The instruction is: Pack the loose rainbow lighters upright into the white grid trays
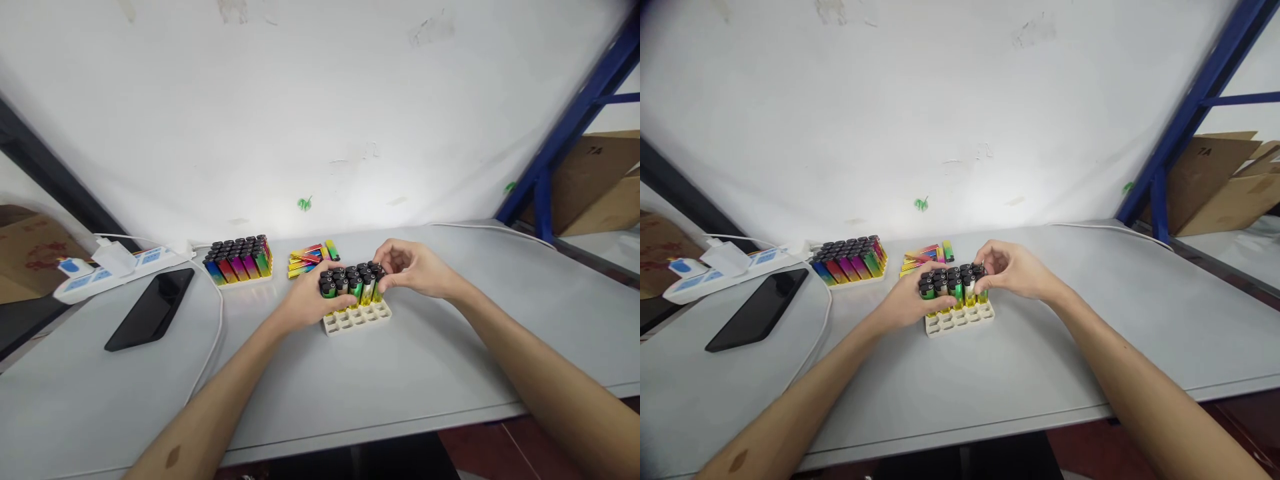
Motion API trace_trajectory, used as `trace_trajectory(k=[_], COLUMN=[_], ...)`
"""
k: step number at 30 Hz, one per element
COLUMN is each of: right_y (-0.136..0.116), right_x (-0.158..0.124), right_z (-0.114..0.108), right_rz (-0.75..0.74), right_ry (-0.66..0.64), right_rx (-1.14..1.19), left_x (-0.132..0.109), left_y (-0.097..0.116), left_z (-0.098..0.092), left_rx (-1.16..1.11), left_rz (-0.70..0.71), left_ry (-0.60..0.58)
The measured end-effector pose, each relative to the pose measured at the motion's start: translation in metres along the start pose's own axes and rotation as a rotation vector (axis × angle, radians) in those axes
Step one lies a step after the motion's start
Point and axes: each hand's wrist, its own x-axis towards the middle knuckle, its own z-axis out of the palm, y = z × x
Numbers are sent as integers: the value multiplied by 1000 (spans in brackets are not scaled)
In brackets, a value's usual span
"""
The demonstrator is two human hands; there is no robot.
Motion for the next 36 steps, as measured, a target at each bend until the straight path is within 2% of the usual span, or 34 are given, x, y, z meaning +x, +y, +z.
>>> trace_trajectory(k=[7,14,16,19,21,26,31,33,35,36], right_y=[6,14,15,14,13,13,13,11,8,7], right_x=[3,3,3,2,2,2,2,1,0,0], right_z=[1,10,13,16,19,28,31,31,31,32], right_rz=[41,130,129,97,63,63,92,90,93,96], right_ry=[-43,-234,-230,-141,-122,-182,-181,-175,-161,-157], right_rx=[-45,-177,-239,-310,-262,-39,47,48,32,21], left_x=[-1,-2,-2,-2,-2,-4,-6,-5,-2,0], left_y=[1,3,3,4,4,6,5,3,-2,-6], left_z=[0,-2,-2,-2,-2,-1,-7,-12,-19,-21], left_rx=[6,-1,12,39,61,131,215,228,147,114], left_rz=[0,0,8,24,29,42,26,68,136,150], left_ry=[-2,-17,-8,2,14,24,7,12,47,113])
